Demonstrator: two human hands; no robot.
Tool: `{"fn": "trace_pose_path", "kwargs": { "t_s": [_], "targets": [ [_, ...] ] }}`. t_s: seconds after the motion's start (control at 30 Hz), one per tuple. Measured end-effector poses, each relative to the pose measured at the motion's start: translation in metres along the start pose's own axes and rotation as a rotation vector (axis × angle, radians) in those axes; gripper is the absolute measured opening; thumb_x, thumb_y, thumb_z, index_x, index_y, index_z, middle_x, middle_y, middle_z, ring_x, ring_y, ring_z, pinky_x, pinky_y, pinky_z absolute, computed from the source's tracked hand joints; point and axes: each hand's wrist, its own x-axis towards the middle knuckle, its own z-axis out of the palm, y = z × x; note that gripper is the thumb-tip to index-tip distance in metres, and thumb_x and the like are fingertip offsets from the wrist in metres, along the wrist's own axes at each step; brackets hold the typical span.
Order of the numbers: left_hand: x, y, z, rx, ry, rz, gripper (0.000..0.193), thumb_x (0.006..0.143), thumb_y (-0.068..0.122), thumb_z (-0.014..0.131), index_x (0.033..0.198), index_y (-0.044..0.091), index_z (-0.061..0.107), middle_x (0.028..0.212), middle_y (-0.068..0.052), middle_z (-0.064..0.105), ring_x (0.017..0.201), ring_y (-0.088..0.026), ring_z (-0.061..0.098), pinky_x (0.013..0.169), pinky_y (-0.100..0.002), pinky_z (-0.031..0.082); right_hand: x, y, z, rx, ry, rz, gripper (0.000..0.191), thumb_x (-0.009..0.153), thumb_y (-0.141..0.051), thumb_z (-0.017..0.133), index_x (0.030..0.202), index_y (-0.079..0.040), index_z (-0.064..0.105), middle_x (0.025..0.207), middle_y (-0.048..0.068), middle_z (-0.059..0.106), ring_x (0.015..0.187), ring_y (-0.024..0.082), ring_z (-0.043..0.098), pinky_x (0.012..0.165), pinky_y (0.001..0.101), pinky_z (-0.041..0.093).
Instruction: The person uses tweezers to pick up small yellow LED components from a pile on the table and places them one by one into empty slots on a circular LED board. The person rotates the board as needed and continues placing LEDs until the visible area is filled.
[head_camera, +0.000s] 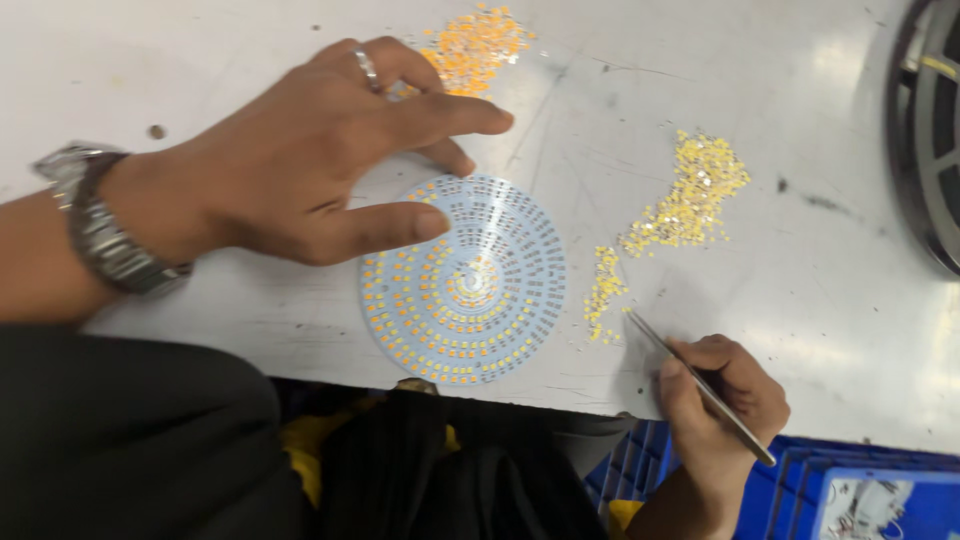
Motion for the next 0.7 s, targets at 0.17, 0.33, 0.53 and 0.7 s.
{"fn": "trace_pose_path", "kwargs": {
  "t_s": [0.17, 0.33, 0.53, 0.7],
  "targets": [
    [0.0, 0.0019, -0.0002, -0.001, -0.004, -0.014, 0.063, 0.101, 0.048, 0.057, 0.149, 0.007, 0.052, 0.113, -0.003, 0.079, 0.129, -0.032, 0.056, 0.112, -0.051, 0.038, -0.0061, 0.0073, -0.0074, -0.017, -0.006, 0.034, 0.011, 0.09, 0.001, 0.072, 0.099, 0.007, 0.068, 0.078, 0.005, 0.063, 0.062, 0.005, 0.053, 0.061, 0.0191, 0.037],
    [0.0, 0.0012, 0.0003, 0.02, 0.0, -0.007, 0.063, 0.102, 0.05, 0.056, 0.149, 0.007, 0.053, 0.113, -0.004, 0.078, 0.132, -0.033, 0.055, 0.113, -0.051, 0.038, -0.004, 0.0037, -0.0027, -0.017, -0.032, 0.001, 0.012, 0.091, -0.001, 0.073, 0.099, 0.007, 0.068, 0.077, 0.004, 0.063, 0.065, 0.004, 0.053, 0.061, 0.0187, 0.038],
    [-0.001, -0.0001, 0.0018, 0.03, -0.001, -0.008, 0.065, 0.102, 0.051, 0.056, 0.149, 0.007, 0.052, 0.113, -0.004, 0.078, 0.134, -0.034, 0.054, 0.113, -0.052, 0.038, -0.0025, 0.0004, -0.0013, -0.047, -0.045, 0.013, 0.014, 0.091, -0.001, 0.074, 0.101, 0.007, 0.069, 0.079, 0.005, 0.066, 0.067, 0.005, 0.055, 0.061, 0.0185, 0.04],
    [-0.0008, -0.0002, 0.0019, 0.024, -0.004, -0.009, 0.065, 0.102, 0.05, 0.056, 0.151, 0.007, 0.052, 0.114, -0.004, 0.079, 0.134, -0.035, 0.054, 0.115, -0.053, 0.035, -0.0023, 0.0011, -0.0021, -0.08, -0.036, 0.023, 0.014, 0.092, -0.001, 0.074, 0.103, 0.007, 0.071, 0.081, 0.006, 0.068, 0.065, 0.005, 0.055, 0.061, 0.0178, 0.039]
  ]
}}
